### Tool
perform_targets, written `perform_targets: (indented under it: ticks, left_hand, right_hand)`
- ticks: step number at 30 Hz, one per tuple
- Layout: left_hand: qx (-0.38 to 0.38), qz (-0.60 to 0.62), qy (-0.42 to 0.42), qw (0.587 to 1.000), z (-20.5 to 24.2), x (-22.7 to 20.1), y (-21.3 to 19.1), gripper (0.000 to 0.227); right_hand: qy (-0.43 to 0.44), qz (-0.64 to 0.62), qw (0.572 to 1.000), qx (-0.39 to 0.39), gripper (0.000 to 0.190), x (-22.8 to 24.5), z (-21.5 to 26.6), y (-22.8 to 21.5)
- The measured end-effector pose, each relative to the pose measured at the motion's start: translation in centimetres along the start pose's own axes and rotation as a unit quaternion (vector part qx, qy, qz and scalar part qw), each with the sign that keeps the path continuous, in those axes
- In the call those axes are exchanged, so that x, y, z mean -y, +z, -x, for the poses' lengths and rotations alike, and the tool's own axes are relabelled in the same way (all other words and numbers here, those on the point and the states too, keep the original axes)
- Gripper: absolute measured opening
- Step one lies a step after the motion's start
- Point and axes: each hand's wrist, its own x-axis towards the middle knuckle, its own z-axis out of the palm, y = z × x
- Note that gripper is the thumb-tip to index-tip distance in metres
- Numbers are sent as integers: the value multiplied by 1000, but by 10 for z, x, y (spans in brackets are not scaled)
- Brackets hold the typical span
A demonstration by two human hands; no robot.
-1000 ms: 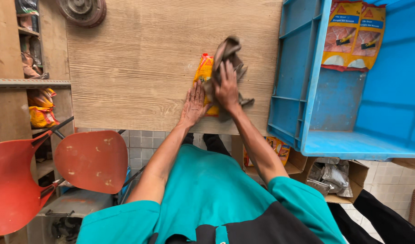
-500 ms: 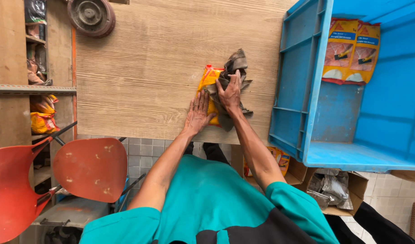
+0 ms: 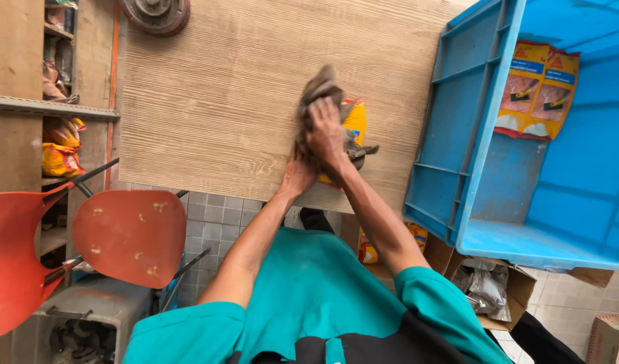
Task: The person wipes grout bags with a cloth and places them into a blue crate.
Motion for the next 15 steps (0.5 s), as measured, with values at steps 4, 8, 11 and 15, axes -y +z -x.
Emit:
perform_targets:
  ticks: [4,8,11,15]
  left_hand:
    - [6,33,-6,999,8,-3,13,45]
    - [55,7,-46,997,10,-4,11,67]
    - [68,35,-66,995,8,-4,21,65]
    - [75,28,-52,995,10,-1,16,59]
  right_hand:
    - [-95,0,994,54,54,-2,16,-8]
    - [-59,94,993,37,56,-14,-15,5]
    - [-88,87,991,60,51,-5,-16,11]
    - [-105,94,988,55,49,-13,-18,7]
